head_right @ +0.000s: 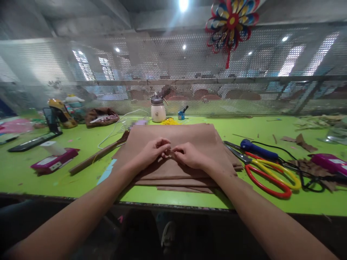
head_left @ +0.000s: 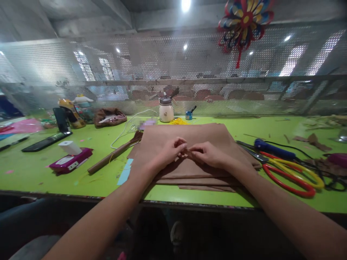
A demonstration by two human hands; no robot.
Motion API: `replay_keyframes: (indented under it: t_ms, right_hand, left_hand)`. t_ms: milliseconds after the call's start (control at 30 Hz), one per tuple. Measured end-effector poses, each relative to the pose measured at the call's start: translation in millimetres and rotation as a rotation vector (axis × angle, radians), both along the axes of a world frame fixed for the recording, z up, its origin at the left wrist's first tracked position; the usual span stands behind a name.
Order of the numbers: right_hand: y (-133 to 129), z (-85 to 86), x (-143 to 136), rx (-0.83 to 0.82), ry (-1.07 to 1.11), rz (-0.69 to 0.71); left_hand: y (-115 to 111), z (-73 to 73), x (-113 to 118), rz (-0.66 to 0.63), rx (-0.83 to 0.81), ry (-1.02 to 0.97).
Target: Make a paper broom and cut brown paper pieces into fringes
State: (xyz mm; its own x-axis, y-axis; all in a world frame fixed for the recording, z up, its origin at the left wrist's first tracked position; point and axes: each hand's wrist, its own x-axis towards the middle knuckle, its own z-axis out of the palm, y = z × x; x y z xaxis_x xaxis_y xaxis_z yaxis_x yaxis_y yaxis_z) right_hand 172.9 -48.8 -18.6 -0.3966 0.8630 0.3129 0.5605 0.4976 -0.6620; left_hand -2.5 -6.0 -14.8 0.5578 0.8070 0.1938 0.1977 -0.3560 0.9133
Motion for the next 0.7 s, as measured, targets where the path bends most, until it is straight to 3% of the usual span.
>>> replay_keyframes:
  t_ms: [100,200,400,700]
  right_hand:
    - [4,-8.6,-3,0.112,-0.108,-0.065]
    - [9,-16.7,-3,0.110,-0.121,-0.143]
    - [10,-14.2,2,0.190,-0.212,-0.142]
    - [11,-12.4,11,0.184,-0.247,-0.084]
  left_hand:
    - [-1,-2.9,2,-0.030,0.285,0.196]
    - [-1,-4.6,1,-0.036,0.383,0.362]
    - [3,-5.7,-4,-0.012,0.438,0.461]
    - [8,-3.8,-6,-0.023,0.490,0.542]
